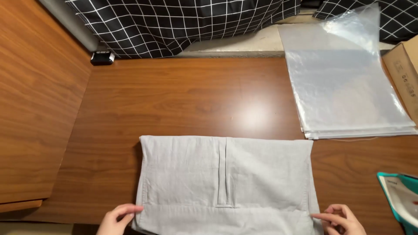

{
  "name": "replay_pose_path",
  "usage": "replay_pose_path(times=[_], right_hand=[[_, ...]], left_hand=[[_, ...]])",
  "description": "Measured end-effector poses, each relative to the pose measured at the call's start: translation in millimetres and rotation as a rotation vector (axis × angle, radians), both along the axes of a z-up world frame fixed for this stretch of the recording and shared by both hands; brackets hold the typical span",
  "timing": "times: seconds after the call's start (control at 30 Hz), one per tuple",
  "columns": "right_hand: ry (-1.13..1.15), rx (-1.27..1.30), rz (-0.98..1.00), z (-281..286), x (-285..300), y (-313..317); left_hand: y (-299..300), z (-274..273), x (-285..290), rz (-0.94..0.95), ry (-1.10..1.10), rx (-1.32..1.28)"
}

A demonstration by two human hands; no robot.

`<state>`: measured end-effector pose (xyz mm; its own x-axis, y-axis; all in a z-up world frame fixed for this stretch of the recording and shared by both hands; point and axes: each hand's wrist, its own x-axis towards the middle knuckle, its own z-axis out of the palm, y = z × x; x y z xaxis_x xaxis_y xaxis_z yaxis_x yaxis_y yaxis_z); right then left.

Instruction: The person folds a light gray button-up shirt on a wooden table, places it into a clear plastic bag, and then puts the bag into a cardboard box. The person then moves the box to a nearby area with a laptop and other boxes before returning to the table to retrieve a dark garment from a clothes rack.

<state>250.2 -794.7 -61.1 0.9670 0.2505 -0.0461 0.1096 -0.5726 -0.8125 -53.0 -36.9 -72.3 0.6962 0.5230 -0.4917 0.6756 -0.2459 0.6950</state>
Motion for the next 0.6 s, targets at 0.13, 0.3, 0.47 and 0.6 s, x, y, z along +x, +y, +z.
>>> replay_pose_path(times=[0.13, 0.3, 0.47, 0.6], right_hand=[[0.084, -0.042, -0.115, 62, 25, 58], [0.228, 0.188, -0.340, 123, 82, 150], [0.487, 0.346, -0.378, 148, 120, 202], [0.434, 0.453, -0.365, 63, 174, 166]], left_hand=[[-18, 56, 69, 0.147, -0.172, -0.025], [-27, 142, 189, 0.176, -0.021, -0.221], [-11, 114, 242, 0.358, -0.138, -0.363], [-1, 87, 243, 0.474, -0.256, -0.428]])
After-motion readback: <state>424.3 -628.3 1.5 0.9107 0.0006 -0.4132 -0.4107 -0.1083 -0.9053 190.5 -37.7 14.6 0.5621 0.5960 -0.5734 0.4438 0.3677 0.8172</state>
